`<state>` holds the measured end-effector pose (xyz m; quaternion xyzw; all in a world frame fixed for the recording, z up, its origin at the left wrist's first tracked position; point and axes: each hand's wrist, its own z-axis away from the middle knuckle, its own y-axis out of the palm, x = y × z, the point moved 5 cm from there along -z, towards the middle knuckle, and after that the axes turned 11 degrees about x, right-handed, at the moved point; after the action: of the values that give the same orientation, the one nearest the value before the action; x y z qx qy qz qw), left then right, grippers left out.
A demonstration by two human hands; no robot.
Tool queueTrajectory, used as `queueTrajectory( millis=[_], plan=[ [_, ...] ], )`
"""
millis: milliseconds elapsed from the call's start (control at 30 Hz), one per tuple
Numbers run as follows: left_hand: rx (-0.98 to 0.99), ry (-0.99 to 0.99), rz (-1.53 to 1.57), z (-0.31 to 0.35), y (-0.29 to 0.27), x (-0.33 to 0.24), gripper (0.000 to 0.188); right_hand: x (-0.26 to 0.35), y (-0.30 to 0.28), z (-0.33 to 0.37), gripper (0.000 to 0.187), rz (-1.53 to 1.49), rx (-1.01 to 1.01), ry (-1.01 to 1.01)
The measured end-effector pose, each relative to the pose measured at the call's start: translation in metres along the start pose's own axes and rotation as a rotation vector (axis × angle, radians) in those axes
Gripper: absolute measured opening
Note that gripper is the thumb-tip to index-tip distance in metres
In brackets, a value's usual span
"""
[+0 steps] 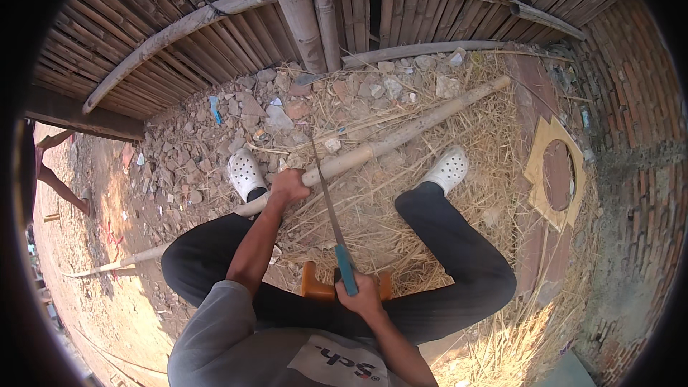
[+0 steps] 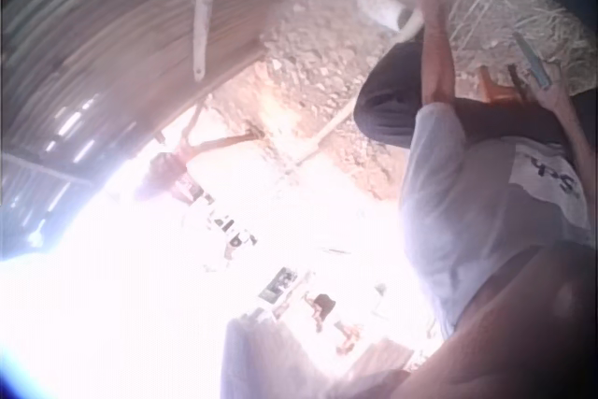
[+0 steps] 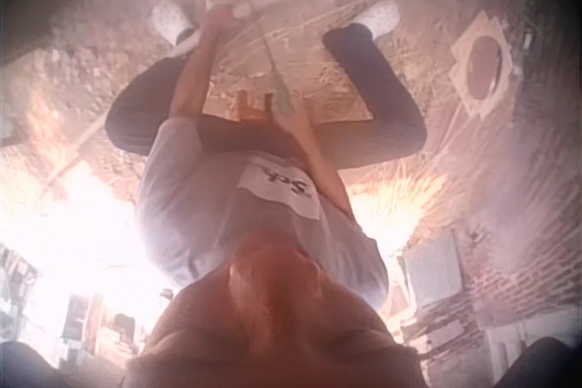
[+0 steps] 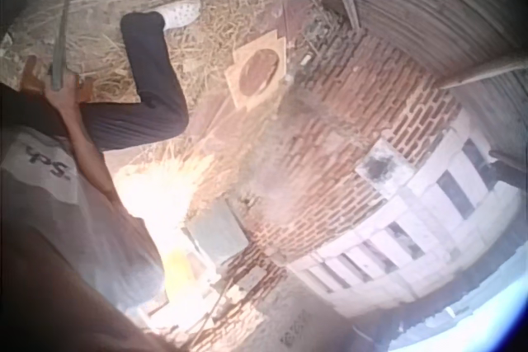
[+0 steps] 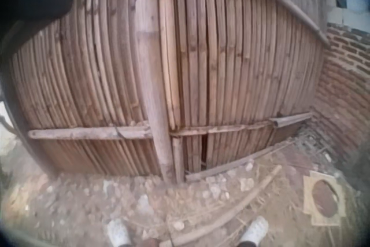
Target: The person sits on a small stool and uses a hand saw to cut a long bamboo pole. They hold the pole steady with their left hand while sawing with their right hand, eventually cutting through the bamboo to separate a section.
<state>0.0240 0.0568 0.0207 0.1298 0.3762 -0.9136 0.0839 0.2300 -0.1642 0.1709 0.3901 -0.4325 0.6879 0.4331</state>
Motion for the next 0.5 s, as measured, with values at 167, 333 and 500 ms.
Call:
queueTrajectory(
  millis=[167, 333, 500],
  plan=[
    [0.044, 0.009, -0.002, 0.018, -0.006, -0.024, 0.041, -0.026, 0.024, -0.12, 0.022, 0.012, -0.069, 0.093],
    [-0.001, -0.078, -0.006, 0.002, 0.003, 0.009, 0.044, 0.019, -0.003, 0.002, 0.019, -0.108, -0.005, 0.107],
    [0.008, -0.018, -0.024, 0.016, 0.014, -0.007, 0.045, -0.026, 0.008, -0.014, 0.018, -0.078, -0.002, 0.064]
  ],
)
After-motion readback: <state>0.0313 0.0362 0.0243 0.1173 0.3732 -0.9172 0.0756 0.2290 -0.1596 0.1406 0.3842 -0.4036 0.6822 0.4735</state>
